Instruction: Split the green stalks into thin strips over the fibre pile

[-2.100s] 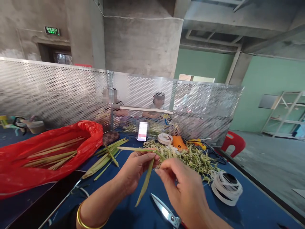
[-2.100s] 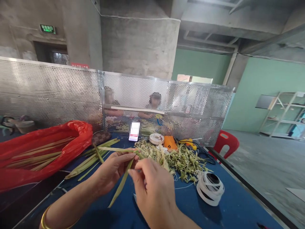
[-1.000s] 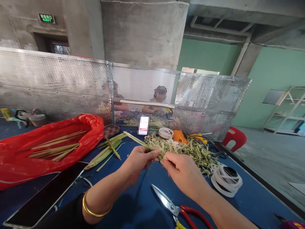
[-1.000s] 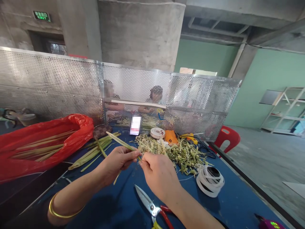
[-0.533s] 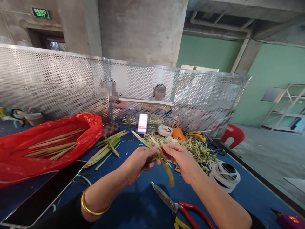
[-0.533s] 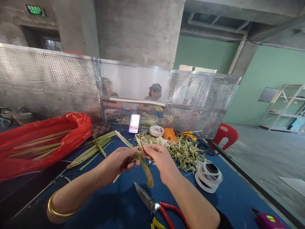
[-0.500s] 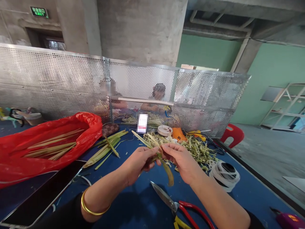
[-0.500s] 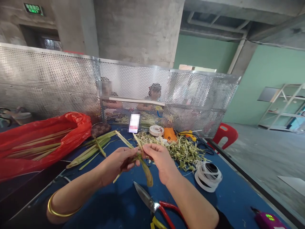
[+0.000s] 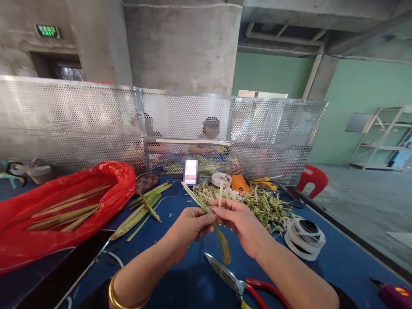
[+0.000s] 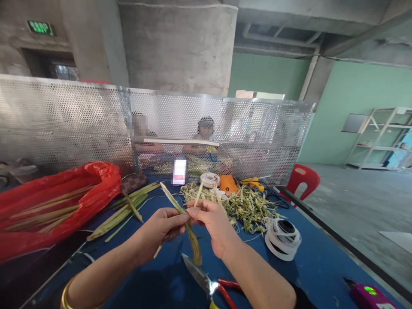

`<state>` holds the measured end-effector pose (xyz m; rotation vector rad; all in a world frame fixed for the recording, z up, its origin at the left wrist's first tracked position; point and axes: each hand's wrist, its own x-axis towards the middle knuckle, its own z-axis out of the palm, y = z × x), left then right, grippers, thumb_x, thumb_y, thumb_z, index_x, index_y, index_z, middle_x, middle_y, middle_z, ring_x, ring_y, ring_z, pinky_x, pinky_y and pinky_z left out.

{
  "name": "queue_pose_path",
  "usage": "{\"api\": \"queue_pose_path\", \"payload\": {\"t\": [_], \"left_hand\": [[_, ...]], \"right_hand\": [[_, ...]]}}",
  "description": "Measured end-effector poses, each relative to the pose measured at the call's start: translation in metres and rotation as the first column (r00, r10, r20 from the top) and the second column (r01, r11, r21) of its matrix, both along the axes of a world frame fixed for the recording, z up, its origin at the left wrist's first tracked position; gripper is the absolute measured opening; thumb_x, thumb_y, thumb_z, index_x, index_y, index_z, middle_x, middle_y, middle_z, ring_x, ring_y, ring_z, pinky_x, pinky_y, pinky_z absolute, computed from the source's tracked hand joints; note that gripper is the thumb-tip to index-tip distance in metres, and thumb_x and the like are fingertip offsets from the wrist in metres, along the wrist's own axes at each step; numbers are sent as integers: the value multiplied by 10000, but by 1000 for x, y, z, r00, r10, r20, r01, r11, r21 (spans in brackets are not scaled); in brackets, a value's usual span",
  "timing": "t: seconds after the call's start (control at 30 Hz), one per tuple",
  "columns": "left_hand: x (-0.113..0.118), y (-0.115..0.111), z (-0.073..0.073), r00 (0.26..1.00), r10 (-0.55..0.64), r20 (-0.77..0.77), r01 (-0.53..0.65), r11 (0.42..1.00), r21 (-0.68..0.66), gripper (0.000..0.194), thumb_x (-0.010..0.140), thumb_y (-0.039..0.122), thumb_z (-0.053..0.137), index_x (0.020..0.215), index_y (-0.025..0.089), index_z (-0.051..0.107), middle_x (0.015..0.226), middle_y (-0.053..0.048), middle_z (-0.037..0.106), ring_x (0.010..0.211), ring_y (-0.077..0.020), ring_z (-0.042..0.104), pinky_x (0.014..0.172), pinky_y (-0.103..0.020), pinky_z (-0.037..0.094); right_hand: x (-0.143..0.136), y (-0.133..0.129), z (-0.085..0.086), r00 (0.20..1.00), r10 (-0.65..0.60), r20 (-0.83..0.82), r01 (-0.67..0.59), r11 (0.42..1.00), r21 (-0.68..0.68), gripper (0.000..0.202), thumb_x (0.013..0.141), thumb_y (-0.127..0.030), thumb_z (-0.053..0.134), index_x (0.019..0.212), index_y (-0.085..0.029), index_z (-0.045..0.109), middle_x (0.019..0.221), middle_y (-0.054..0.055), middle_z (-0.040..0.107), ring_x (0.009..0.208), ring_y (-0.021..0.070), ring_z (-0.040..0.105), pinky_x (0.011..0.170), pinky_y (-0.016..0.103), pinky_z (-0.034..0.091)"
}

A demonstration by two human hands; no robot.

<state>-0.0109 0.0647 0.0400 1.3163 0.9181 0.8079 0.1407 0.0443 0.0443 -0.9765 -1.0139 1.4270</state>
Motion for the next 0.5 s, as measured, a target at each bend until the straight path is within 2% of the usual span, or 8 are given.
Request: {"api": "queue_pose_path", "payload": {"t": [0.07,0.2,0.3,0.5], "left_hand": [[-1,-1,1,999,15,31,-14,999,-29,349,678,439,659,538,133,565,459,40,447,386,-37,257,422,-232,114],[1,-5,6,998,40,57,-37,997,-63,338,643,445,695,633,113,635,478,41,466,382,-30,262,423,-228,96],[4,-8,7,998,48,31,-46,997,-65,322,622,420,720,691,110,669,484,43,481,372,-26,267,419,-229,91],[7,-7,3,999,34,-33,-36,998,-55,268,593,366,727,641,108,675,451,48,462,363,-28,269,421,-237,96]], "right_hand": [[1,0,0,1000,8,-29,-8,1000,-13,300,579,-273,798,843,-165,703,746,1,643,625,111,548,711,276,431],[1,0,-2,999,-28,15,26,995,97,169,641,-281,754,758,-172,702,716,6,637,648,131,555,705,288,423],[-1,2,-3,995,-86,59,77,988,137,137,646,-298,736,685,-176,689,659,3,622,635,147,548,666,294,417],[0,10,-12,972,-172,161,137,968,209,126,628,-286,728,655,-173,680,668,8,630,710,169,560,710,302,430]]}}
